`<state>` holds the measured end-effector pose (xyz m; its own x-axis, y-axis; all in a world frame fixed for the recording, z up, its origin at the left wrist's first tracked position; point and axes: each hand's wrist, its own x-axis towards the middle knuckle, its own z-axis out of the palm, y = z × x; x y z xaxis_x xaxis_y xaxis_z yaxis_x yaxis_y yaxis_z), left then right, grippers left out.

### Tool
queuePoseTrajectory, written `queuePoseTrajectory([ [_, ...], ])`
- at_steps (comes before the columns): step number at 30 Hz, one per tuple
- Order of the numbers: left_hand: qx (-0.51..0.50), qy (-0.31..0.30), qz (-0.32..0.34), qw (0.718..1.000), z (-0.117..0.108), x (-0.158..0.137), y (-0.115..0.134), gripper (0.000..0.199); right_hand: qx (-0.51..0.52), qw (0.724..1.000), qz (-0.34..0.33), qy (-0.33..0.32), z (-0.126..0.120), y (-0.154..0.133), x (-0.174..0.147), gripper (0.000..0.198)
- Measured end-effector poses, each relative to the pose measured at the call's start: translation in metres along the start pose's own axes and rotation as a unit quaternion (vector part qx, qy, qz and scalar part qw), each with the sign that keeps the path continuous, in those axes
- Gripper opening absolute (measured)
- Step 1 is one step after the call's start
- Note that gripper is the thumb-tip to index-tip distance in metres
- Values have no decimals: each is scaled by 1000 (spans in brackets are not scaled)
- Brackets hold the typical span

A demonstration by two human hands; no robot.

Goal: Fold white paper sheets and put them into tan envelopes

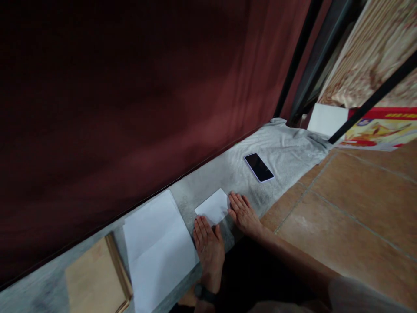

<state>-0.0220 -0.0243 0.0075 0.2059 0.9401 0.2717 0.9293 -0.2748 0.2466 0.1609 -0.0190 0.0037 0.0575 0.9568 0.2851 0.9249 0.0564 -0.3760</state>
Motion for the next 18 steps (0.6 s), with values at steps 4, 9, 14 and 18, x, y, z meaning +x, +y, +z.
queuePoseTrajectory([
  [4,23,8,47,999,-6,16,8,64,62,998,-17,-23,-4,-13,20,52],
  [9,70,-57,135,987,4,44,10,61,139,983,-74,-91,4,-38,46,51],
  [14,98,-62,126,985,14,50,1,62,95,987,-84,-97,17,-42,50,50],
  [18,99,-49,98,989,14,47,-3,59,67,991,-80,-83,25,-35,46,51],
])
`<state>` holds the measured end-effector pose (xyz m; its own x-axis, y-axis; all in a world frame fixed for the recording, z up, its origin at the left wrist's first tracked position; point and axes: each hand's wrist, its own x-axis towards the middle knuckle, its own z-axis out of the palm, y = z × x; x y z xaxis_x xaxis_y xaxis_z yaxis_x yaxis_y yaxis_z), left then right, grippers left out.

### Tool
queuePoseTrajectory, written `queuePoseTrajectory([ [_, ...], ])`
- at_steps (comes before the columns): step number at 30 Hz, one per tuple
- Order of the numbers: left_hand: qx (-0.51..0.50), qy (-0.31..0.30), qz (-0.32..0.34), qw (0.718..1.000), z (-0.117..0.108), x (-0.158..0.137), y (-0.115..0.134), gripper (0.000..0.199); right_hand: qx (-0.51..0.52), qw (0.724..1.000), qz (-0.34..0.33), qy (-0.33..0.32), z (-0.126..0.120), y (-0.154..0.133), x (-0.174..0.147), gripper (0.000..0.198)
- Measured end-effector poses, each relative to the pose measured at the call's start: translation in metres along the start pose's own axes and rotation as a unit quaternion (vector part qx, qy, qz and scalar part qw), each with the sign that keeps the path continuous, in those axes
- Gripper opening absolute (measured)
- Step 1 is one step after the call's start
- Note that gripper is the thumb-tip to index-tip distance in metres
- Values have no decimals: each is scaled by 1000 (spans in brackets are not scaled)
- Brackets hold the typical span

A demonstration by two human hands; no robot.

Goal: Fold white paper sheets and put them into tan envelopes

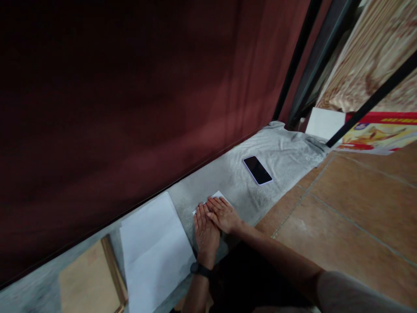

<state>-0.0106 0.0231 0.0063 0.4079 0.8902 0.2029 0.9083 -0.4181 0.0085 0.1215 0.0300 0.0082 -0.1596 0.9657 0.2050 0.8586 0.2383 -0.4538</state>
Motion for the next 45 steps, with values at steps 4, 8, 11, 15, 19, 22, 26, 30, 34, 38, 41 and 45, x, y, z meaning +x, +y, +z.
queuePoseTrajectory([
  [4,-21,17,-22,999,2,-2,-3,55,-30,999,0,12,2,10,-3,52],
  [8,-49,39,-68,996,4,-3,-6,57,-61,998,16,29,-1,19,-6,53],
  [11,-58,44,-89,993,3,-3,-6,59,-80,996,28,37,-5,25,-10,55],
  [15,-65,50,-97,992,0,-3,-5,61,-97,994,34,48,-10,32,-15,56],
  [19,-69,57,-98,991,2,-4,-5,62,-110,992,43,52,-13,37,-19,56],
  [22,-69,64,-98,991,5,-5,-8,61,-115,991,54,50,-14,40,-22,56],
  [26,-76,78,-94,990,3,-11,-11,61,-114,990,72,40,-18,43,-23,54],
  [30,-88,74,-70,991,-6,-23,0,60,-96,990,96,31,-24,37,-22,53],
  [34,-81,31,-1,996,-10,-33,19,58,-44,999,15,18,-22,14,-24,54],
  [38,-66,1,39,997,-6,-40,24,57,-15,998,-61,-9,-11,-5,-35,51],
  [41,-66,12,8,998,-6,-44,21,57,-31,999,-42,1,-7,-4,-43,52],
  [45,-68,20,-36,997,-10,-50,18,57,-48,998,-24,27,-11,11,-51,55],
])
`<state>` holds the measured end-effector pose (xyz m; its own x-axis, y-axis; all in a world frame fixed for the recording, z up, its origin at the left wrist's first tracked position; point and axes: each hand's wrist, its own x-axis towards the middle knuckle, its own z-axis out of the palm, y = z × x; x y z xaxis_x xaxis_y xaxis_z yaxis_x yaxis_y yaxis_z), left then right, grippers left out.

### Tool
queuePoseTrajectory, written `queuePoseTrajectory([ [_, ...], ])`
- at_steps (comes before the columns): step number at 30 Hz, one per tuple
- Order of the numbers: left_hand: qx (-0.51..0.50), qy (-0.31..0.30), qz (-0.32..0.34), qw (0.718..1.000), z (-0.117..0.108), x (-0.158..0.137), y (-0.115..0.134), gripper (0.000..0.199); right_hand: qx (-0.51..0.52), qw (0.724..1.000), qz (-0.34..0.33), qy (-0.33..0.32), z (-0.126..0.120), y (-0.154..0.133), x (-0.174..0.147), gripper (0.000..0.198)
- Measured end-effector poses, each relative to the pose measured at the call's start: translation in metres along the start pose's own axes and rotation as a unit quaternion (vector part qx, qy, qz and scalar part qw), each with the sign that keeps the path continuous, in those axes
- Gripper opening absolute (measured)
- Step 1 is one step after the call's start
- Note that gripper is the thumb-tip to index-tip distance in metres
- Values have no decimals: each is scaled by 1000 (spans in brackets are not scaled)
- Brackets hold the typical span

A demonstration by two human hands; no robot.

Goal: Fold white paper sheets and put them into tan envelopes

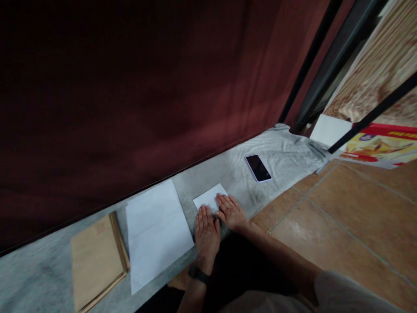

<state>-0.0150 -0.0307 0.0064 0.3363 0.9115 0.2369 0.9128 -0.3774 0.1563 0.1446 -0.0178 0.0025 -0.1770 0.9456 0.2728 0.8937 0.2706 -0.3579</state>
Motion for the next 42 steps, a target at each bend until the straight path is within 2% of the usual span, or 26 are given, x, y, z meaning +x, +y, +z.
queuePoseTrajectory([
  [7,-9,15,-32,999,-4,-5,-2,60,-31,999,33,28,-6,22,-10,57],
  [13,-11,31,-43,999,-1,-8,-2,61,-19,994,102,32,-9,23,0,48],
  [19,-8,37,-39,999,-1,-9,-2,61,80,975,200,60,-11,16,23,33],
  [22,-12,36,-39,999,-2,-8,-2,60,139,962,223,80,-12,19,28,26],
  [25,-13,34,-42,998,-1,-9,-2,60,175,955,224,82,-11,22,28,26],
  [31,-38,34,-47,998,-6,-6,0,61,266,932,230,90,-15,17,31,44],
  [36,-82,66,-45,993,-25,10,12,68,447,874,163,100,-44,-14,36,28],
  [40,-179,78,-78,978,-42,26,15,59,491,863,110,39,-66,-41,36,30],
  [42,-267,75,-136,951,-49,33,13,49,503,856,109,39,-68,-44,37,35],
])
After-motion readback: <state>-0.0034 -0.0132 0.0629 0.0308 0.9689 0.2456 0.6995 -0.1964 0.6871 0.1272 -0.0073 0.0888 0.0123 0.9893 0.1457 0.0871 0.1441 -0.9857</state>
